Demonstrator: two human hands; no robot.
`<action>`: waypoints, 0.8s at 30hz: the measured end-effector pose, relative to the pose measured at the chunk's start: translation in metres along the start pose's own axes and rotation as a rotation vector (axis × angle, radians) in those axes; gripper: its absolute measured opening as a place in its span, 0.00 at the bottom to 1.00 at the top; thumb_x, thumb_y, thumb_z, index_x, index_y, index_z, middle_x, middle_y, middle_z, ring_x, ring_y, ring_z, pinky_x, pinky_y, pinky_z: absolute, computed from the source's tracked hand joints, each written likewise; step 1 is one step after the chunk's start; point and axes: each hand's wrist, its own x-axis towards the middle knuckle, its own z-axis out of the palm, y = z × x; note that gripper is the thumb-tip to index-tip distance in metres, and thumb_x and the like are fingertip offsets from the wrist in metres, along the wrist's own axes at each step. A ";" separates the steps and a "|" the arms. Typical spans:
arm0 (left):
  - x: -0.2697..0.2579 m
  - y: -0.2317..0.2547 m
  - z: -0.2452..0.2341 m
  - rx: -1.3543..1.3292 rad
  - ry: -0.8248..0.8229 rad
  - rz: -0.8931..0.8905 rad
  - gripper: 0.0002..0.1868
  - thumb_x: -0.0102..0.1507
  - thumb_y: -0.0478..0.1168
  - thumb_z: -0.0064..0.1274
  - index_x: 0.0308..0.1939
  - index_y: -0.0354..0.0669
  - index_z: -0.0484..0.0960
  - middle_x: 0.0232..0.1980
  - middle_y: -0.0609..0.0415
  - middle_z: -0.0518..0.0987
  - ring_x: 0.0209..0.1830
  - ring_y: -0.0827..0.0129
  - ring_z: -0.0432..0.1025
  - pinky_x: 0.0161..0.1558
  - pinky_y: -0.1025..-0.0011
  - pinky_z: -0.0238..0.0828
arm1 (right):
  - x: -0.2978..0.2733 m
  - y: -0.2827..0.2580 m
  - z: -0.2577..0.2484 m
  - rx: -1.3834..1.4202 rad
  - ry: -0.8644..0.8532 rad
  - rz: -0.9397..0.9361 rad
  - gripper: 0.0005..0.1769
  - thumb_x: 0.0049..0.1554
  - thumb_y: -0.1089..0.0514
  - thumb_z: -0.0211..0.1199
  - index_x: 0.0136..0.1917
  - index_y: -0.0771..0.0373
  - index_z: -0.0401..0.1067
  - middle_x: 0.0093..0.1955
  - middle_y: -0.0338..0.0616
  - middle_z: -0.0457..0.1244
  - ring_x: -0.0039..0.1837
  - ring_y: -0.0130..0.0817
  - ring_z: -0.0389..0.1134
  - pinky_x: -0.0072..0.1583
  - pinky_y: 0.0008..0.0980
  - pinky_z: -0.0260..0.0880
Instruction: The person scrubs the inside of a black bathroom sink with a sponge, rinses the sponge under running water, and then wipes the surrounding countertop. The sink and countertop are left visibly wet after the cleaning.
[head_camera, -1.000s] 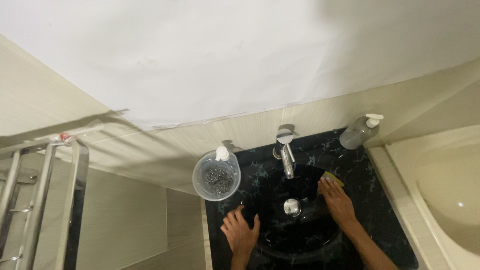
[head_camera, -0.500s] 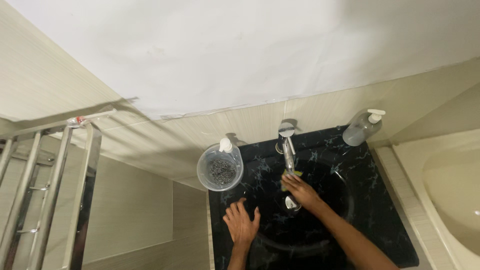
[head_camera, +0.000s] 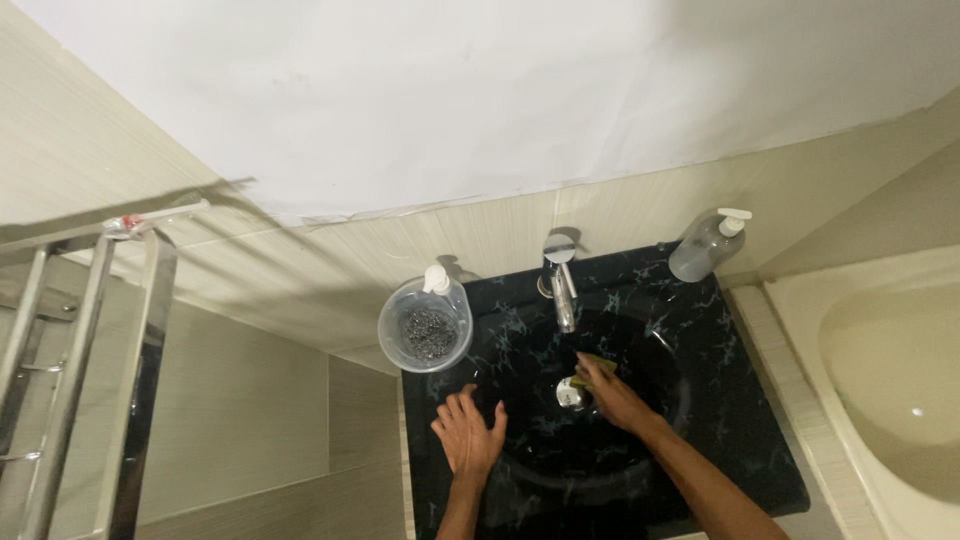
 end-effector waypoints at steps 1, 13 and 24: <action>-0.001 -0.001 0.000 -0.014 0.023 0.007 0.34 0.60 0.60 0.56 0.63 0.45 0.70 0.53 0.49 0.71 0.51 0.57 0.64 0.51 0.56 0.58 | -0.001 0.002 -0.001 -0.110 -0.031 0.018 0.54 0.49 0.81 0.53 0.82 0.56 0.37 0.72 0.60 0.58 0.75 0.54 0.60 0.72 0.48 0.57; -0.003 0.000 -0.004 -0.044 0.058 0.025 0.33 0.60 0.60 0.55 0.62 0.46 0.71 0.51 0.50 0.71 0.51 0.58 0.64 0.51 0.56 0.58 | -0.066 -0.089 0.008 -0.018 -0.421 0.180 0.20 0.65 0.59 0.50 0.70 0.62 0.66 0.69 0.49 0.65 0.70 0.44 0.67 0.71 0.39 0.68; -0.003 0.002 -0.010 0.004 -0.006 0.003 0.36 0.60 0.65 0.53 0.62 0.46 0.71 0.52 0.50 0.70 0.51 0.58 0.63 0.51 0.57 0.58 | -0.076 -0.033 -0.067 -0.940 -0.107 0.161 0.32 0.62 0.47 0.49 0.77 0.54 0.58 0.84 0.41 0.46 0.82 0.39 0.43 0.77 0.58 0.38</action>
